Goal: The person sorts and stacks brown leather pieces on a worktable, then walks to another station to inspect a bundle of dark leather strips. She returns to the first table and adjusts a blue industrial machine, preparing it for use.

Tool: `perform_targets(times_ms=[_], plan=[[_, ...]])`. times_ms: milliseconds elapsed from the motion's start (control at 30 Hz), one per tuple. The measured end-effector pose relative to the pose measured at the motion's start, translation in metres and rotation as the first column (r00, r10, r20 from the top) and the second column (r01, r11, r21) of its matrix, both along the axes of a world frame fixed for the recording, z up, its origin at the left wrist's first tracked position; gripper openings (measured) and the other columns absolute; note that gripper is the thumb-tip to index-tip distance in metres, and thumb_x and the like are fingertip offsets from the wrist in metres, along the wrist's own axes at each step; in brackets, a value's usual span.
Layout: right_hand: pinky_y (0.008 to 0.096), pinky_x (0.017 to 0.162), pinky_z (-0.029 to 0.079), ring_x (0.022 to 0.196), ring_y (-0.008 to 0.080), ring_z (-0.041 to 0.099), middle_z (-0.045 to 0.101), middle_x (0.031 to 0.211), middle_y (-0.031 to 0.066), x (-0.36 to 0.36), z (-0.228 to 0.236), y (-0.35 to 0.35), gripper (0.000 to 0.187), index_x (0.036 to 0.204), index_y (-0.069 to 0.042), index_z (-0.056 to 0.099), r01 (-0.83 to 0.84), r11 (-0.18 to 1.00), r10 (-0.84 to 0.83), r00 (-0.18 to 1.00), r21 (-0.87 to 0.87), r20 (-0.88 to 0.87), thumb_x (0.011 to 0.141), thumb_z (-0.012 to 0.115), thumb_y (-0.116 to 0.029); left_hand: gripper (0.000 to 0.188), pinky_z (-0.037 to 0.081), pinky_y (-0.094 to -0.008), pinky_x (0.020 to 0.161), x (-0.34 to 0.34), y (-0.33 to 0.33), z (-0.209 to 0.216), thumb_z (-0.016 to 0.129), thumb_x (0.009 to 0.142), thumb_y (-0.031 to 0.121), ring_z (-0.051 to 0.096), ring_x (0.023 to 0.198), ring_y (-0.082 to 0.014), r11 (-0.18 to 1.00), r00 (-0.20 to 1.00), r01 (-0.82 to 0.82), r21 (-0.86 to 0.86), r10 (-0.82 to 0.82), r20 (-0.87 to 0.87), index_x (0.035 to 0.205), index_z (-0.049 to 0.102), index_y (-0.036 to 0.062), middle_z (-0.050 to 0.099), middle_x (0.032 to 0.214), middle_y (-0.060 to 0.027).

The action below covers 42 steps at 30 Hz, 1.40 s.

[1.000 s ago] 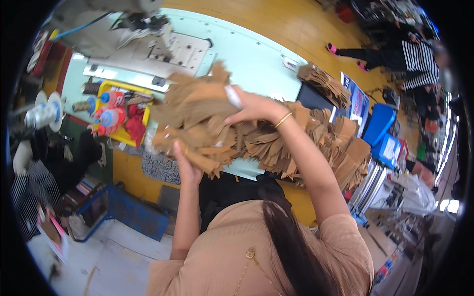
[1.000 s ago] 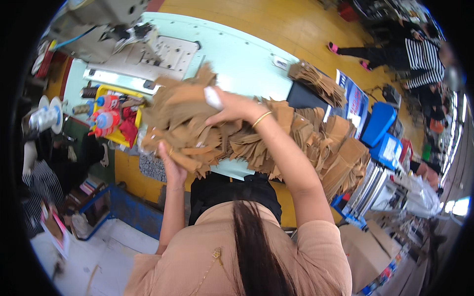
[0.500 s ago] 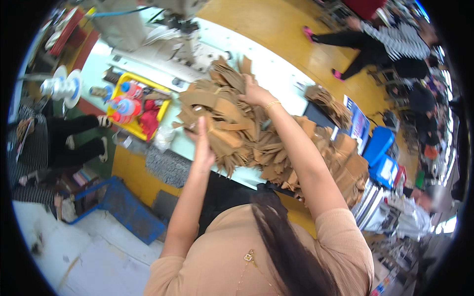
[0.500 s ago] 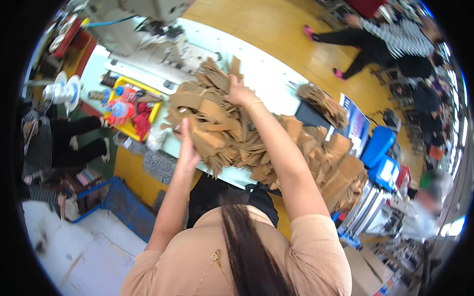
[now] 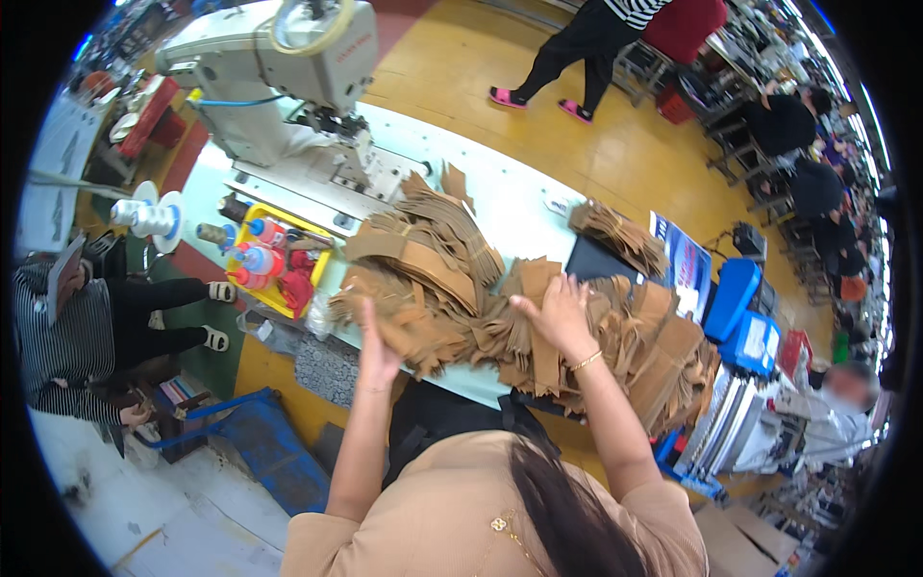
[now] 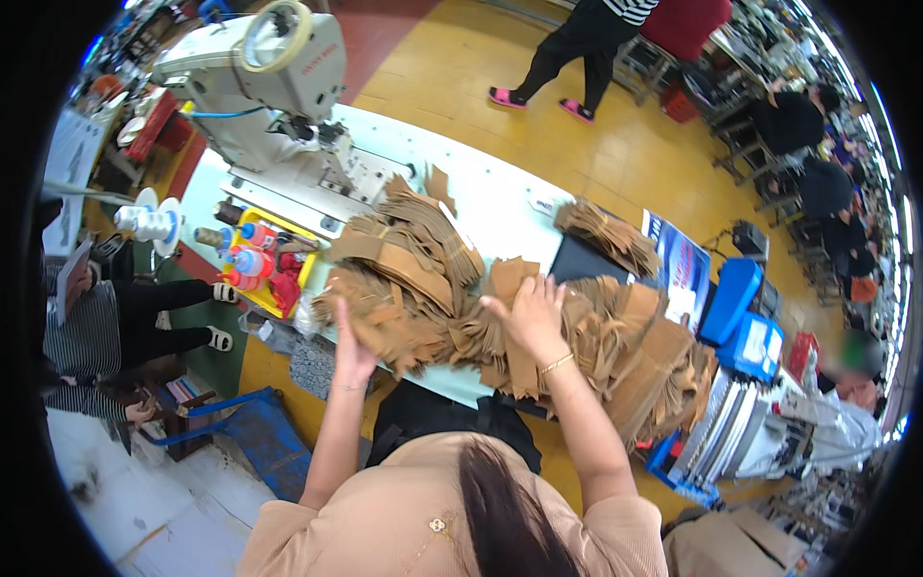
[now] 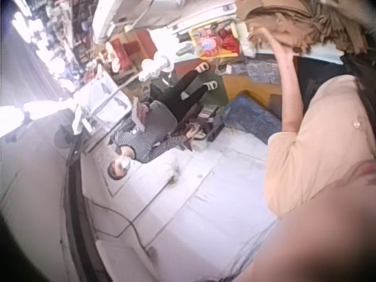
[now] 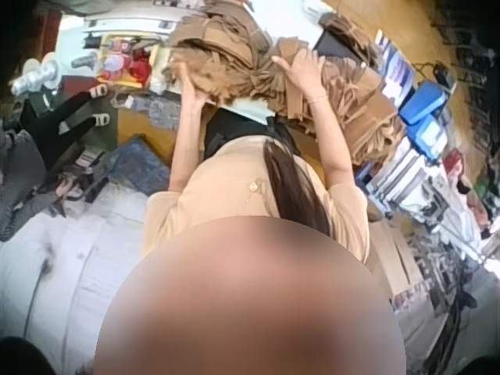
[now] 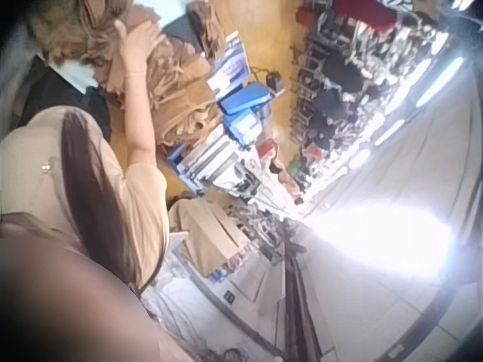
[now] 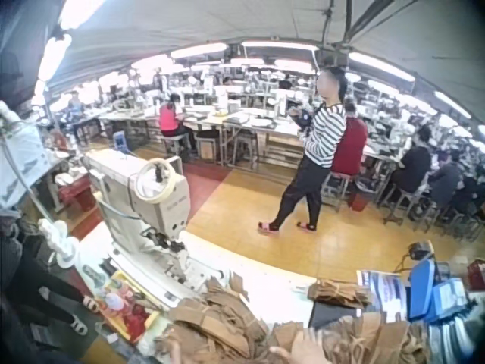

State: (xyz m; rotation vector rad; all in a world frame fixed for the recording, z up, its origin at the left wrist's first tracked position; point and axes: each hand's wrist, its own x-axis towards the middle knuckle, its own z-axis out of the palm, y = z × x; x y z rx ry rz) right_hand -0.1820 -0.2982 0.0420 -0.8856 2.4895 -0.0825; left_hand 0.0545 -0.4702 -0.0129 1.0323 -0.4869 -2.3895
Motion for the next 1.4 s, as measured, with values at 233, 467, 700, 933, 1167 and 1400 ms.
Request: perform_targets(times_ms=[233, 467, 700, 933, 1167, 1400], plan=[[0.0484, 0.115, 0.023, 0.142, 0.0507, 0.011, 0.008, 0.147, 0.0434, 0.000, -0.017, 0.000, 0.097, 0.144, -0.004, 0.033, 0.198, 0.939, -0.116, 0.953, -0.282, 0.280, 0.072, 0.078, -0.051, 0.109, 0.019, -0.0449, 0.115, -0.032, -0.012, -0.025, 0.064, 0.088, 0.051, 0.014, 0.144, -0.0351, 0.864, 0.765, 0.370, -0.341, -0.075, 0.640, 0.151, -0.012, 0.0055, 0.010, 0.156, -0.0234], [0.0442, 0.110, 0.033, 0.132, 0.0463, 0.032, 0.021, 0.141, 0.0316, 0.022, -0.045, -0.010, 0.092, 0.142, -0.008, 0.035, 0.321, 0.869, -0.182, 0.915, -0.376, 0.360, 0.072, 0.079, -0.047, 0.112, 0.002, -0.0619, 0.113, -0.086, 0.024, -0.016, 0.053, 0.082, 0.072, -0.013, 0.141, -0.0525, 0.866, 0.414, 0.457, -0.203, -0.005, 0.910, 0.152, -0.008, 0.0094, -0.011, 0.155, -0.0295], [0.0436, 0.110, 0.033, 0.133, 0.0433, 0.031, 0.024, 0.140, 0.0282, 0.033, -0.032, -0.003, 0.081, 0.135, -0.005, 0.044, 0.320, 0.809, -0.148, 0.923, -0.493, 0.356, 0.070, 0.082, -0.033, 0.102, 0.001, -0.0578, 0.114, -0.053, 0.014, -0.019, 0.050, 0.088, 0.066, -0.012, 0.142, -0.0501, 0.860, 0.684, 0.374, -0.349, -0.002, 0.729, 0.153, -0.005, 0.0091, -0.007, 0.157, -0.0258], [0.0412, 0.108, 0.037, 0.129, 0.0348, 0.040, 0.040, 0.136, 0.0204, -0.018, 0.060, -0.022, 0.085, 0.137, -0.007, 0.044, 0.172, 0.746, 0.180, 0.878, -0.643, 0.444, 0.067, 0.084, -0.034, 0.085, 0.011, -0.0391, 0.118, -0.022, 0.032, -0.026, 0.049, 0.098, 0.045, 0.007, 0.146, -0.0327, 0.868, 0.815, 0.183, -0.461, 0.129, 0.565, 0.152, 0.000, -0.0001, 0.002, 0.158, -0.0229], [0.0630, 0.110, 0.023, 0.142, 0.0433, 0.024, 0.023, 0.155, 0.0230, -0.004, 0.033, -0.180, 0.093, 0.147, -0.025, 0.036, -0.406, 0.812, 0.521, 0.828, -0.419, 0.208, 0.071, 0.067, -0.068, 0.091, 0.003, -0.0407, 0.118, -0.036, 0.053, -0.022, 0.051, 0.095, 0.050, -0.005, 0.147, -0.0352, 0.852, 0.753, 0.318, -0.415, 0.039, 0.657, 0.152, 0.000, 0.0000, -0.004, 0.157, -0.0260], [0.0635, 0.112, 0.015, 0.142, 0.0436, 0.022, 0.030, 0.153, 0.0201, -0.056, -0.017, -0.143, 0.084, 0.146, -0.016, 0.038, -0.123, 0.747, 0.333, 0.920, -0.653, 0.207, 0.081, 0.059, -0.067, 0.085, 0.009, -0.0441, 0.117, -0.022, 0.066, 0.001, 0.054, 0.096, 0.041, 0.004, 0.145, -0.0371, 0.744, 0.707, 0.381, -0.549, 0.149, 0.692, 0.152, 0.003, 0.0013, 0.003, 0.155, -0.0259]])
